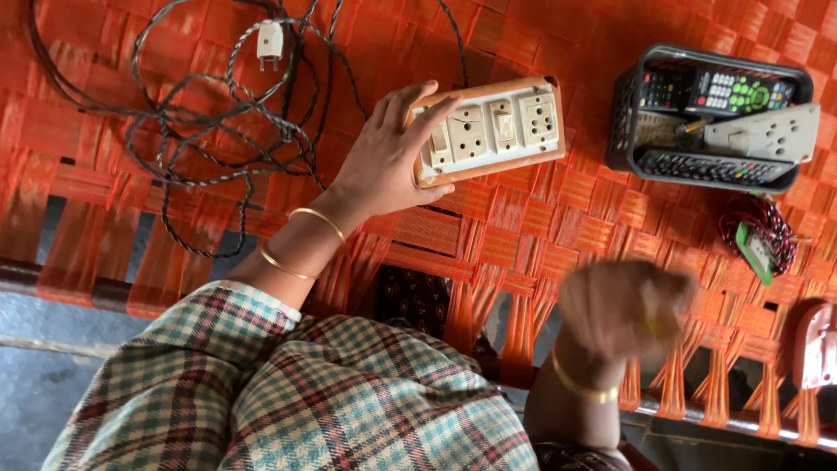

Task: The person repairs an electrical switchboard by using a screwdriver to tighten internal screws and then reassembling the plastic housing on a woven bed surface.

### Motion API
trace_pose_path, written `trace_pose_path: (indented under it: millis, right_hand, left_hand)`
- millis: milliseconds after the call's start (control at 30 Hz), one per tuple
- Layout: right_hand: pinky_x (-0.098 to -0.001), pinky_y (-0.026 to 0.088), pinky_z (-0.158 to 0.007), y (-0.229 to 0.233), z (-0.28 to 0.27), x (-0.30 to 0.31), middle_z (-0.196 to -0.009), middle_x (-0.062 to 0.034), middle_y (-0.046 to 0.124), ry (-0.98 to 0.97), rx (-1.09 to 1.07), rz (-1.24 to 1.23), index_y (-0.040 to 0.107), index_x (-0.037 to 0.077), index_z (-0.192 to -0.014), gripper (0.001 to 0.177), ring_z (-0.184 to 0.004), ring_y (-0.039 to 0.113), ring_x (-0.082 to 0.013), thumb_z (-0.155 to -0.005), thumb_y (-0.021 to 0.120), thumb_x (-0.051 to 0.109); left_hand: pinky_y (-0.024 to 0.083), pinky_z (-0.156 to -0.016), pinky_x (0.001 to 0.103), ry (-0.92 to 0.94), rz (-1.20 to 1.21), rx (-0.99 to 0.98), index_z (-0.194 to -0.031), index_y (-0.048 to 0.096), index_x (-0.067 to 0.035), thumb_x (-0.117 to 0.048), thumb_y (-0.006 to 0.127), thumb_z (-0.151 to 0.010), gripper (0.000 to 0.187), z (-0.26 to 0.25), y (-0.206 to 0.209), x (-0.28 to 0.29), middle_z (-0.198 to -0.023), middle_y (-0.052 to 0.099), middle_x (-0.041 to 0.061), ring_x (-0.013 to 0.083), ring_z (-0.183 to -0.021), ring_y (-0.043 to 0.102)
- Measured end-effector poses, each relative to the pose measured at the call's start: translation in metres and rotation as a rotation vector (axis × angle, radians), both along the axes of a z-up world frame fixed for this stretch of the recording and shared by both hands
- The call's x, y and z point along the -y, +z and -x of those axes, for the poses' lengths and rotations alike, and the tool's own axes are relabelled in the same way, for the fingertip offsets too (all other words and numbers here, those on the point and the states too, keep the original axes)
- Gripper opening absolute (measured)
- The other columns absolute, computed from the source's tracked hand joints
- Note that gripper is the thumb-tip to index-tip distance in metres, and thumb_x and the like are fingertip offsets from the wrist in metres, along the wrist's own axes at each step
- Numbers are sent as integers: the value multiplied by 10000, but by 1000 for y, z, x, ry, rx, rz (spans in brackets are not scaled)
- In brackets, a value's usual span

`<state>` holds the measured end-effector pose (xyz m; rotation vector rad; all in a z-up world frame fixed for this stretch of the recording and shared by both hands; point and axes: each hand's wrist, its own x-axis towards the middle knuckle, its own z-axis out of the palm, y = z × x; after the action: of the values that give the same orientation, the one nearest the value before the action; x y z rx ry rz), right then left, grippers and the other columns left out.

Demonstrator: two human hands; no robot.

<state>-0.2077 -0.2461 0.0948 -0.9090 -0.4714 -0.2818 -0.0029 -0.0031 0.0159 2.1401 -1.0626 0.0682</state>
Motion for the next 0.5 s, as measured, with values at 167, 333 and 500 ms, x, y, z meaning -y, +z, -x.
trace_pose_path:
  millis: [167, 333, 500]
  right_hand:
    - [-253, 458, -539, 53, 34, -23, -800, -9, 670, 137, 133, 46, 586, 171, -978, 191, -595, 623, -97, -1072, 440, 249]
    - [-287, 444, -545, 63, 39, -39, -689, 29, 600, 127, 185, -5, 520, 218, -785, 350, -563, 605, -101, -1083, 359, 306]
    - [-284, 374, -550, 79, 20, -43, -652, 33, 588, 188, 133, 140, 492, 197, -745, 402, -532, 528, -88, -1102, 343, 308]
  left_hand:
    - [383, -1193, 582, 1, 8, 18, -1600, 275, -187, -463, 958, -707, 1158, 0, -6, 0, -1560, 348, 222, 453, -1418, 388]
    - [390, -1191, 579, 3, 1, 16, -1606, 269, -199, -478, 959, -727, 1152, 0, -9, 2, -1571, 340, 215, 445, -1418, 391]
    - [379, -1190, 585, 10, -13, 15, -1609, 266, -201, -482, 960, -731, 1154, 0, -6, 2, -1575, 333, 215, 458, -1433, 370]
